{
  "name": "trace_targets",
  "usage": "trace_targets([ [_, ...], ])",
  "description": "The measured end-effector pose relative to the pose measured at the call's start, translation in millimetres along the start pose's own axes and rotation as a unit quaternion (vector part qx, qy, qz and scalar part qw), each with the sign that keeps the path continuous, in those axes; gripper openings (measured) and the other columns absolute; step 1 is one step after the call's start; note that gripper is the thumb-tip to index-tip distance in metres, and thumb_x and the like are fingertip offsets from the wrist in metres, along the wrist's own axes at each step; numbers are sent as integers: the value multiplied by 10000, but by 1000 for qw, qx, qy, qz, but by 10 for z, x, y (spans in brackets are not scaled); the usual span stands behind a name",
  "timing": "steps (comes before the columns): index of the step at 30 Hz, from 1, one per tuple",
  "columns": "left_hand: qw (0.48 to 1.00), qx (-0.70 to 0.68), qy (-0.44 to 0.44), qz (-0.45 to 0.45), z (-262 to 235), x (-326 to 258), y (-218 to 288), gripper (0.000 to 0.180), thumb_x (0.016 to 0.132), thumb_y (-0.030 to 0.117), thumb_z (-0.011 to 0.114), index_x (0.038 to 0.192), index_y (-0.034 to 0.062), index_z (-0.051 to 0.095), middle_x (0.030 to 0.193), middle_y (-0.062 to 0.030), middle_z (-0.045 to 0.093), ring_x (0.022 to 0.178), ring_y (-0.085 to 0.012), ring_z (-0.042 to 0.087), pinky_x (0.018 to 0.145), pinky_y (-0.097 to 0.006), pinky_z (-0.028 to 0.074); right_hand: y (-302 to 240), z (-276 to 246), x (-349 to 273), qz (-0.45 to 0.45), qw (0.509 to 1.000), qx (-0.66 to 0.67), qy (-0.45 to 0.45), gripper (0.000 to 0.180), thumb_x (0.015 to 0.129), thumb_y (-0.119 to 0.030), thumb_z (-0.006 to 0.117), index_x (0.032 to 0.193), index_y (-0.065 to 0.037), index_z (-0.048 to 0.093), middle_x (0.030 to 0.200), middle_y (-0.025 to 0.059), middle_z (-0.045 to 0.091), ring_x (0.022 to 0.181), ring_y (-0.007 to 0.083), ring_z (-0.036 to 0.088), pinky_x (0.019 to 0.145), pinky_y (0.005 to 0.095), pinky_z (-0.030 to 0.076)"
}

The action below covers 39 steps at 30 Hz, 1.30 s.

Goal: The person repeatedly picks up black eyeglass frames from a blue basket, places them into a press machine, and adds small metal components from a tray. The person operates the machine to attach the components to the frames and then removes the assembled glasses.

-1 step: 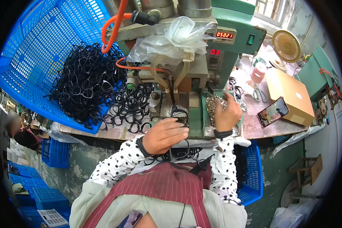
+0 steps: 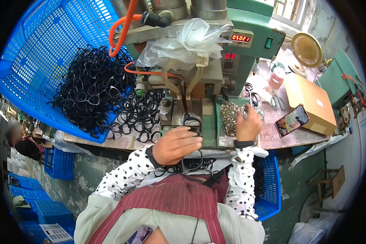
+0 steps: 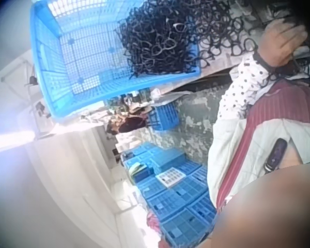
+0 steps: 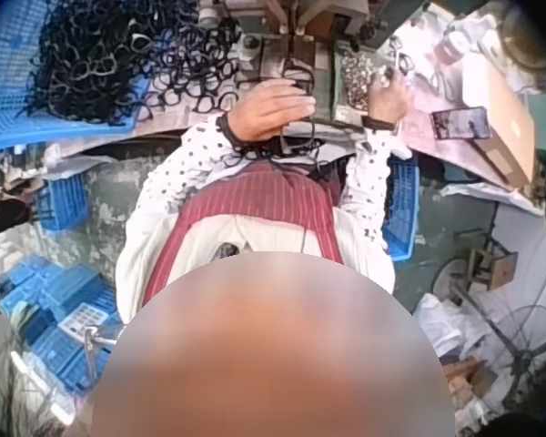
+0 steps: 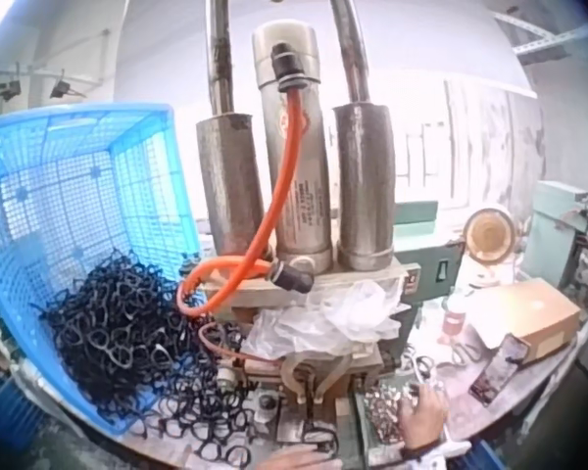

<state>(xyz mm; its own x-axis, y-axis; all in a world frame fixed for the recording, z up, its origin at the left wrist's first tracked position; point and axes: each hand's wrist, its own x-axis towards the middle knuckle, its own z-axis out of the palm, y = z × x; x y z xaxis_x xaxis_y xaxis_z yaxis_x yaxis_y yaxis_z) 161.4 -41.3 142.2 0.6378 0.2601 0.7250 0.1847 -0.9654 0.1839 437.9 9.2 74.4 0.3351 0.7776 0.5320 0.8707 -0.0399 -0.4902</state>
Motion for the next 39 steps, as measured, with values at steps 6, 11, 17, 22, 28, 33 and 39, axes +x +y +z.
trace_targets([
  [6, 1000, -3, -18, 1, -9, 23, 0, 429, 763, 28, 609, 1192, 36, 608, 1218, -105, 621, 1060, -274, 604, 979, -463, 469, 345, -271, -254, 35, 993, -20, -113, 292, 773, -239, 754, 998, -82, 654, 841, 132, 678, 773, 322, 658, 673, 413, 513],
  [11, 1000, 13, -23, -5, -8, 6, 20, 439, 747, 41, 623, 1185, 40, 611, 1224, -102, 620, 1068, -269, 606, 983, -458, 471, 303, 32, -359, -43, 997, -17, -69, 163, 786, -201, 725, 835, -70, 641, 782, 131, 637, 757, 357, 628, 651, 450, 491],
  [17, 991, 116, 18, -61, -11, -84, 283, 418, 779, 109, 671, 1193, 151, 633, 1320, -43, 571, 1136, -241, 567, 1004, -437, 412, 286, 15, -291, 66, 979, 191, -21, 99, 830, -123, 703, 885, -42, 712, 764, 113, 661, 704, 242, 634, 650, 339, 489],
  [22, 964, 161, 84, -196, 53, -893, 213, 323, 729, 64, 694, 1045, 124, 667, 1055, -76, 617, 871, -244, 566, 782, -392, 419, 266, 29, -369, 72, 982, 177, 14, 81, 831, -79, 691, 906, -49, 691, 772, 107, 663, 708, 235, 639, 643, 336, 495],
  [28, 860, 297, -129, -394, -168, -1582, -78, 280, 754, 66, 621, 1007, 157, 700, 1135, -44, 599, 1007, -244, 552, 835, -405, 371, 200, 44, -346, -101, 987, 106, 63, 68, 854, -49, 648, 922, -56, 652, 759, 110, 671, 681, 253, 655, 626, 343, 506],
  [33, 864, 185, -130, -449, -316, -1600, -234, 226, 801, 84, 627, 1016, 117, 687, 1138, -79, 618, 1011, -277, 589, 831, -419, 405, 144, -15, -361, 27, 990, 136, -6, 94, 852, -33, 639, 943, -56, 651, 792, 126, 687, 702, 272, 674, 630, 349, 513],
  [39, 890, 134, 106, -424, -468, -995, -197, 191, 887, 23, 560, 1069, 6, 614, 972, -126, 627, 833, -298, 590, 787, -367, 467, 263, 163, -358, 54, 991, 118, -22, 158, 848, 1, 616, 991, -60, 643, 816, 144, 692, 739, 274, 694, 638, 360, 531],
])
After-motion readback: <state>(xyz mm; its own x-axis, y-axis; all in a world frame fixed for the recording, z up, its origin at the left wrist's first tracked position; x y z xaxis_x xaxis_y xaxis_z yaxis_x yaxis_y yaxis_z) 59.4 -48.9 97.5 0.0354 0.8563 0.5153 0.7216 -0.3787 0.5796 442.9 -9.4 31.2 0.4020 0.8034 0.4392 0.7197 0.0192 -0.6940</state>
